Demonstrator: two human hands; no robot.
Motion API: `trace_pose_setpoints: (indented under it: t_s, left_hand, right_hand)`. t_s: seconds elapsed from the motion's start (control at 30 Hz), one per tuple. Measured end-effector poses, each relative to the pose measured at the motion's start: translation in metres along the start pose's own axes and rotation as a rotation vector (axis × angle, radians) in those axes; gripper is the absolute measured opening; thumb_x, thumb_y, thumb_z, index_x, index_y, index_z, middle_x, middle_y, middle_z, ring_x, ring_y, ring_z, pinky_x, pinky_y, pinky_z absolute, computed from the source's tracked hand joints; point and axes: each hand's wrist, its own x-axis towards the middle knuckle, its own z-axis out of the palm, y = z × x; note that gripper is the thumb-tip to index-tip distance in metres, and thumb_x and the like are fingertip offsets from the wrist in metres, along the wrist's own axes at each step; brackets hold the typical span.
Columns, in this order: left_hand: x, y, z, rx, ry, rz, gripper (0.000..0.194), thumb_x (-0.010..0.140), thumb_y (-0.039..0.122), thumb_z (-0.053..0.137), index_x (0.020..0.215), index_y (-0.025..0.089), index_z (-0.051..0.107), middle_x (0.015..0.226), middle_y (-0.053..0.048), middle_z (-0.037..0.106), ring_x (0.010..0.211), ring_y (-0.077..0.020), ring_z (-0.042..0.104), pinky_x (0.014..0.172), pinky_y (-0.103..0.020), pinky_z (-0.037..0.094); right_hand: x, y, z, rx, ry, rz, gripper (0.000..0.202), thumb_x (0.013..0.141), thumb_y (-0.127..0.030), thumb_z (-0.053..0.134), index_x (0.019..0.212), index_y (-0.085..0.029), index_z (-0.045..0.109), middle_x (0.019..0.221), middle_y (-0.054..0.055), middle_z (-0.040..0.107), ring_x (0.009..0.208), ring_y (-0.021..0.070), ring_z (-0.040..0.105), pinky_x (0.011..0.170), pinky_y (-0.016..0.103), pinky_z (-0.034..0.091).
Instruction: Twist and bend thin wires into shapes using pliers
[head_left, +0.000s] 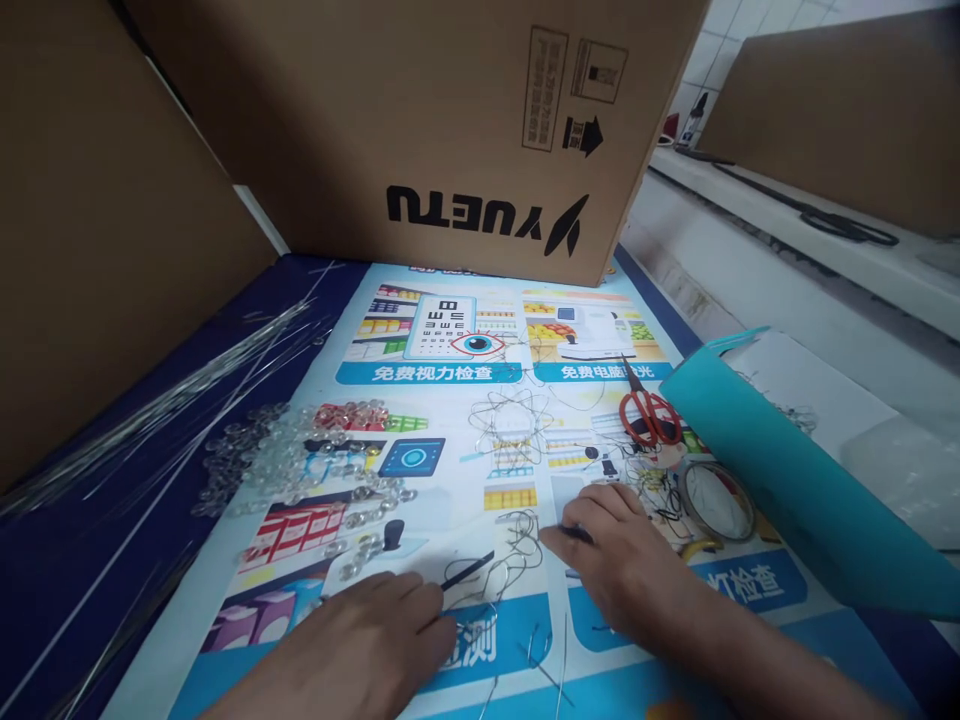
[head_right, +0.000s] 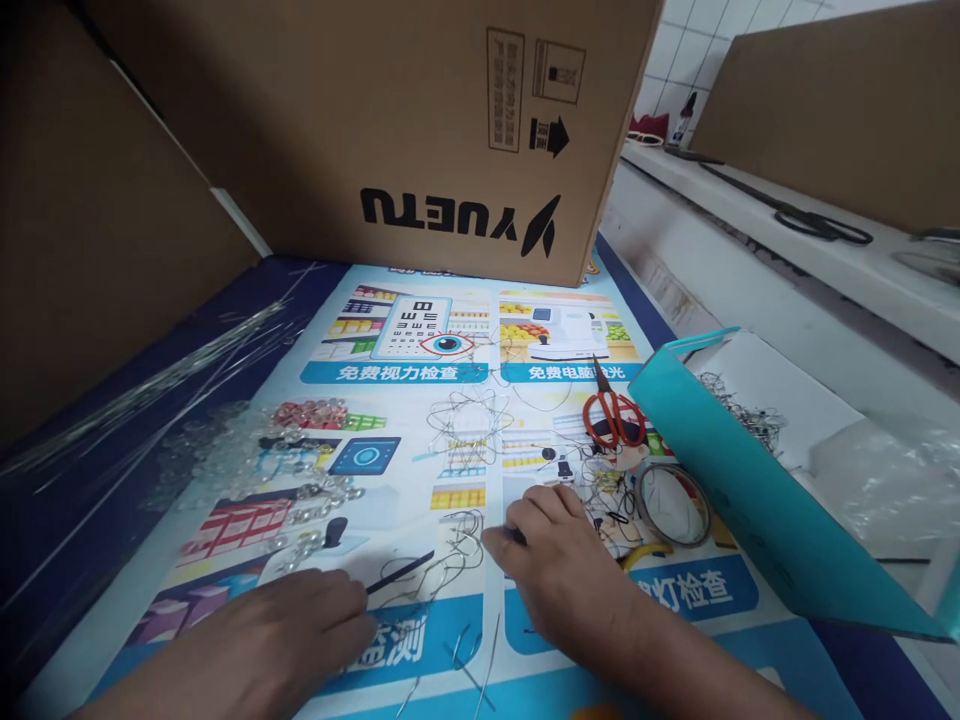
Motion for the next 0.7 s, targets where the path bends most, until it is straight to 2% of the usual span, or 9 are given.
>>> trace_pose_setpoints:
  t_s: [0.13,0.27,0.4,0.53,0.6,0.7]
  left_hand:
    - [0.012,0.006,0.000,-0.023,-0.059,-0.080,0.031,0.073,-0.002,0.043,0.085,0.021,0.060,0.085,-0.003,0.063,0.075,-0.0188,0.059,0.064,-0.028,0.043]
    - [0.020,0.009,0.008,0.008,-0.026,-0.126,0.037,0.074,-0.004,0.042,0.094,0.022,0.059,0.089,-0.002,0.062,0.077,-0.0210,0.059,0.067,-0.033,0.045]
    - [0.018,0.007,0.009,-0.005,0.013,-0.111,0.034,0.076,-0.001,0.043,0.095,0.022,0.059,0.089,-0.003,0.061,0.078,-0.0212,0.058,0.071,-0.035,0.045]
    - [0.007,0.005,0.002,-0.045,0.050,-0.115,0.026,0.081,0.003,0.041,0.084,0.021,0.059,0.080,-0.002,0.060,0.075,-0.0194,0.057,0.069,-0.032,0.043]
    - [0.000,0.007,-0.001,-0.081,0.056,-0.093,0.023,0.084,0.007,0.040,0.080,0.020,0.058,0.076,-0.002,0.058,0.071,-0.0181,0.056,0.064,-0.029,0.042]
    - [-0.008,0.016,0.002,-0.134,0.111,-0.021,0.020,0.089,0.017,0.040,0.077,0.021,0.056,0.073,0.000,0.057,0.067,-0.0159,0.055,0.059,-0.025,0.040]
  right_hand:
    - [0.003,-0.002,0.002,-0.013,-0.016,-0.015,0.031,0.084,-0.012,0.052,0.114,-0.020,0.056,0.100,0.008,0.055,0.097,0.0225,0.040,0.088,0.041,0.029]
    - [-0.002,-0.005,0.000,0.003,-0.006,-0.027,0.029,0.085,-0.013,0.052,0.113,-0.019,0.056,0.101,0.008,0.056,0.097,0.0228,0.041,0.087,0.041,0.029]
    - [-0.009,-0.015,-0.006,0.125,-0.035,-0.050,0.024,0.086,-0.013,0.048,0.106,-0.020,0.058,0.098,0.005,0.059,0.092,0.0199,0.044,0.088,0.040,0.030]
    - [-0.014,-0.027,-0.018,0.236,-0.131,-0.131,0.021,0.086,-0.014,0.047,0.103,-0.020,0.058,0.103,0.003,0.060,0.092,0.0179,0.047,0.089,0.035,0.033]
    - [-0.016,-0.032,-0.022,0.218,-0.157,-0.175,0.023,0.086,-0.018,0.049,0.108,-0.020,0.056,0.110,0.003,0.059,0.097,0.0175,0.048,0.091,0.033,0.034]
    - [-0.021,-0.037,-0.019,0.117,-0.114,-0.294,0.027,0.090,-0.024,0.047,0.115,-0.020,0.054,0.123,0.002,0.055,0.108,0.0177,0.046,0.093,0.032,0.036]
